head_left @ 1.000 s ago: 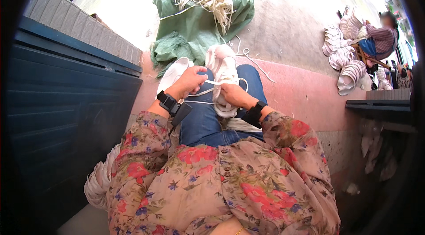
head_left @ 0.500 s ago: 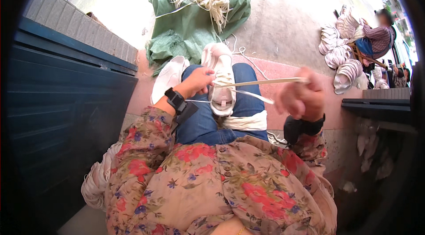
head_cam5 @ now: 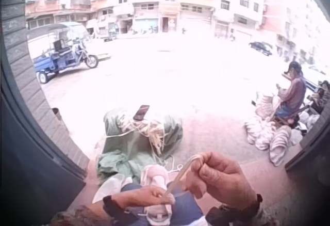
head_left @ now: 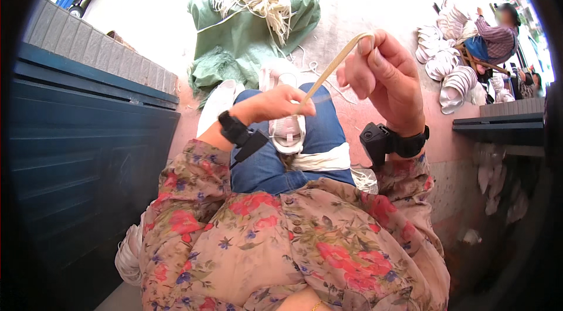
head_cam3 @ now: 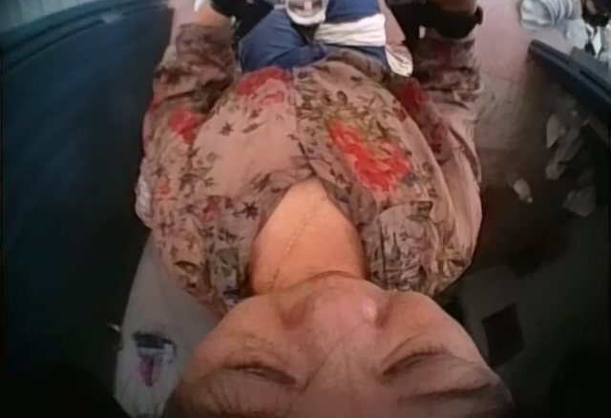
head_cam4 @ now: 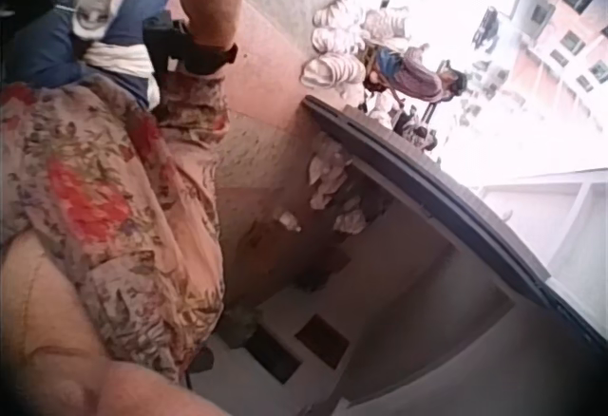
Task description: The recorder is lacing and tying a white sneaker, specifically weaving the shoelace through the eyelets and pulling it tight.
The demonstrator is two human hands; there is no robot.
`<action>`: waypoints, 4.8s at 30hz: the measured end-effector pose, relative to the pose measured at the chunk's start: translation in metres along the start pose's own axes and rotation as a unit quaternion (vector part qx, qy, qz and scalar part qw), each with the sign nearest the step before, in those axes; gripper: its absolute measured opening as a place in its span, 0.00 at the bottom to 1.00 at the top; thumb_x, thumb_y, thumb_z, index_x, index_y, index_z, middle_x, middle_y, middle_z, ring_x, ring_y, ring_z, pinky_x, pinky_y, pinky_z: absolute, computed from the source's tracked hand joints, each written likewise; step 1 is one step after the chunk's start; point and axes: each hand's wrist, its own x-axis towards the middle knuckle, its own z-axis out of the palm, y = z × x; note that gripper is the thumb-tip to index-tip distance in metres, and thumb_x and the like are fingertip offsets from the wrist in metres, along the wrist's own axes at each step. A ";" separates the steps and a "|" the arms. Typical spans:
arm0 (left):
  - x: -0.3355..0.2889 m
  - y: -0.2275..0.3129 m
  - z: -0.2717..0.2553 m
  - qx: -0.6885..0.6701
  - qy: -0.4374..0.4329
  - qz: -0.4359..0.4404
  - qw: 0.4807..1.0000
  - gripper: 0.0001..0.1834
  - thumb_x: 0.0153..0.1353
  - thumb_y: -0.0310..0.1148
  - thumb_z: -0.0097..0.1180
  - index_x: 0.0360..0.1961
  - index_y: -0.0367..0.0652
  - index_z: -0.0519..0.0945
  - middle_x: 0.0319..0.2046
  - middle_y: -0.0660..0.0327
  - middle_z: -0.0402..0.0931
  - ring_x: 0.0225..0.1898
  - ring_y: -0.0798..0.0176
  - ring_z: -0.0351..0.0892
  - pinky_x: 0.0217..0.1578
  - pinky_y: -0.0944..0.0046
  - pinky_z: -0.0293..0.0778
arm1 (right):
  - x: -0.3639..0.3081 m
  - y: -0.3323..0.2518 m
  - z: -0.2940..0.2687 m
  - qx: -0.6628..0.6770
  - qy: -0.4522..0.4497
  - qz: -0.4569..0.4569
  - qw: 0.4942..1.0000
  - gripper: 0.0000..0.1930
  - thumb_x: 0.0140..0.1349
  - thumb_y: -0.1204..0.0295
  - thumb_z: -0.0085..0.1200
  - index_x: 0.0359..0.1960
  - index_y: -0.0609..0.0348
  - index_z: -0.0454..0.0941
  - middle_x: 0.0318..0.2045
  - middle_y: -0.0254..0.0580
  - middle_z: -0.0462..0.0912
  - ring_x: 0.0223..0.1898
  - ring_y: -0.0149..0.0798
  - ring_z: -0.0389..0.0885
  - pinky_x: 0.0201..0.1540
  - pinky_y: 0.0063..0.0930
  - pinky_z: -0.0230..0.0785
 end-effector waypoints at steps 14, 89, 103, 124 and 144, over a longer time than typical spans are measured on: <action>-0.124 -0.012 -0.104 -0.364 0.365 0.052 0.855 0.11 0.62 0.38 0.43 0.35 0.40 0.68 0.14 0.69 0.56 0.16 0.71 0.59 0.23 0.70 0.65 | -0.065 0.062 -0.135 0.145 0.238 0.055 0.959 0.06 0.60 0.69 0.42 0.31 0.56 0.70 0.21 0.31 0.68 0.23 0.27 0.65 0.25 0.19 0.60; -0.024 -0.083 0.043 0.694 0.242 0.099 0.671 0.05 0.45 0.31 0.49 0.20 0.43 0.75 0.21 0.61 0.71 0.34 0.60 0.68 0.33 0.60 0.61 | -0.073 0.192 -0.045 -0.790 -0.102 -0.014 0.604 0.02 0.43 0.72 0.48 0.19 0.53 0.72 0.25 0.39 0.71 0.33 0.38 0.69 0.32 0.29 0.59; 0.008 -0.091 -0.039 0.248 0.401 0.017 0.882 0.13 0.50 0.32 0.54 0.33 0.34 0.75 0.27 0.55 0.76 0.27 0.64 0.73 0.31 0.68 0.69 | -0.023 0.199 -0.092 -0.426 0.229 0.174 0.858 0.17 0.53 0.66 0.51 0.40 0.67 0.70 0.28 0.51 0.76 0.31 0.44 0.75 0.34 0.32 0.66; -0.203 -0.095 -0.042 0.584 0.551 -0.146 0.578 0.09 0.52 0.30 0.48 0.18 0.41 0.67 0.18 0.55 0.67 0.25 0.52 0.69 0.23 0.55 0.67 | -0.035 0.178 -0.023 -0.426 0.074 0.249 0.867 0.12 0.55 0.68 0.49 0.34 0.65 0.76 0.26 0.47 0.78 0.28 0.33 0.75 0.32 0.24 0.65; -0.185 -0.175 -0.014 0.011 0.400 -0.104 0.911 0.13 0.60 0.36 0.42 0.38 0.39 0.75 0.31 0.66 0.75 0.29 0.70 0.71 0.30 0.71 0.68 | -0.025 0.200 0.065 -0.078 0.039 0.370 0.925 0.12 0.58 0.68 0.48 0.35 0.67 0.74 0.29 0.31 0.76 0.30 0.24 0.71 0.35 0.19 0.64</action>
